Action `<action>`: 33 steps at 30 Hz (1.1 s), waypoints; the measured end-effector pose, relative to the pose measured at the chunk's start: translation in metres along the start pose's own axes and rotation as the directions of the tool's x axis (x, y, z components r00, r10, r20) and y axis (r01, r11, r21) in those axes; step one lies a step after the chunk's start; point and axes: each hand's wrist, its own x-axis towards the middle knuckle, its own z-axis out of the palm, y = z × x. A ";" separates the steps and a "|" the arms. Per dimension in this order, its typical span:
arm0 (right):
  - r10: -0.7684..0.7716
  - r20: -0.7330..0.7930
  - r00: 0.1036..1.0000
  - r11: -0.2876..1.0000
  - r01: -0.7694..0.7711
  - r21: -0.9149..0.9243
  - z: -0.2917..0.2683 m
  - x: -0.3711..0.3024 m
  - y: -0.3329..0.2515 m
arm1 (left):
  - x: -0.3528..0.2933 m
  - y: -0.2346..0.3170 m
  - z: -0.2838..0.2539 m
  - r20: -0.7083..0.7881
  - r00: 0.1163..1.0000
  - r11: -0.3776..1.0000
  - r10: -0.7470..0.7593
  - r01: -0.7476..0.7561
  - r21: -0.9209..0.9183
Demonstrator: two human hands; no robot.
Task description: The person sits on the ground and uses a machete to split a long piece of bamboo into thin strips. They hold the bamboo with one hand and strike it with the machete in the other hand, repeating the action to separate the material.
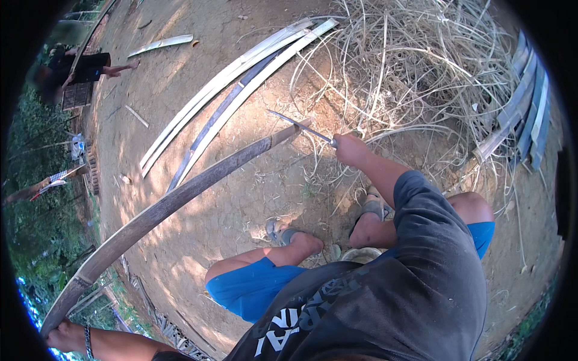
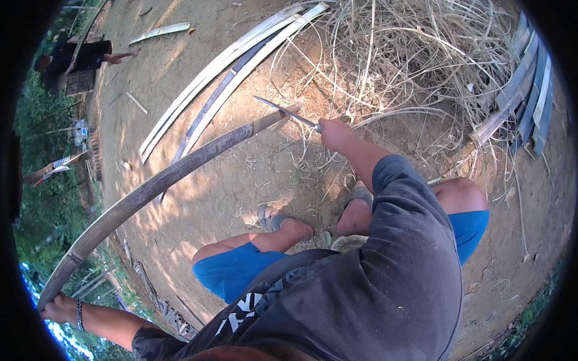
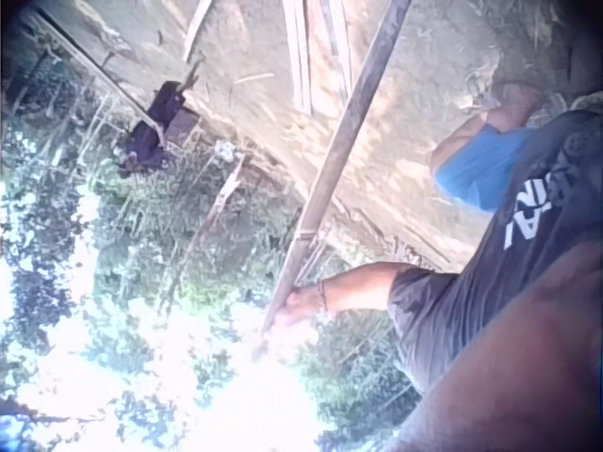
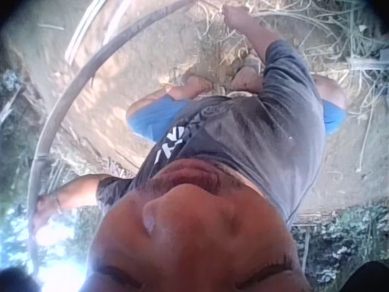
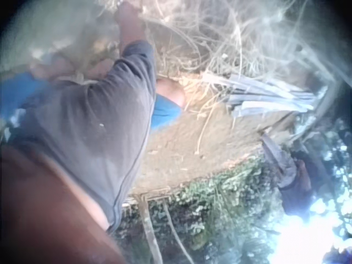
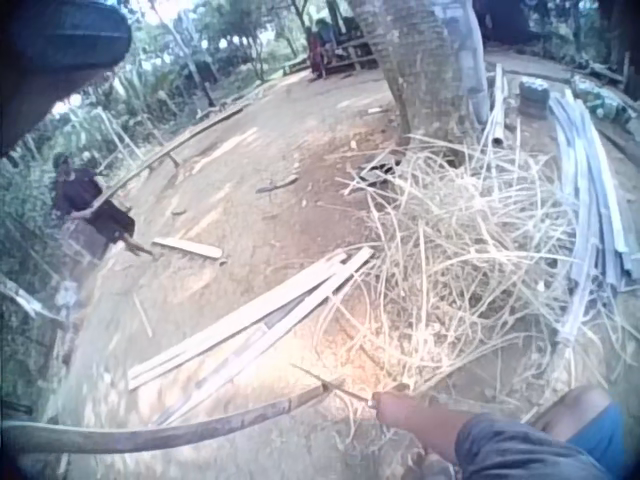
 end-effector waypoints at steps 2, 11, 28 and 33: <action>0.087 -0.004 0.996 0.993 -0.087 -0.079 0.019 0.001 0.037 | -0.002 -0.001 -0.003 -0.004 1.000 0.998 -0.021 0.021 0.058; 0.236 0.207 0.950 0.720 -0.313 0.619 0.016 0.000 0.041 | -0.079 0.068 -0.008 -0.202 0.941 0.945 -0.272 0.220 -0.243; 0.024 -0.271 0.962 0.530 0.218 0.820 -0.079 -0.216 -0.103 | -0.215 0.106 -0.016 0.287 0.936 0.364 -0.205 0.345 -0.865; -0.126 -0.446 0.886 0.845 0.332 0.419 -0.072 -0.302 -0.142 | -0.303 0.120 -0.031 0.390 0.860 0.199 -0.329 0.467 -0.862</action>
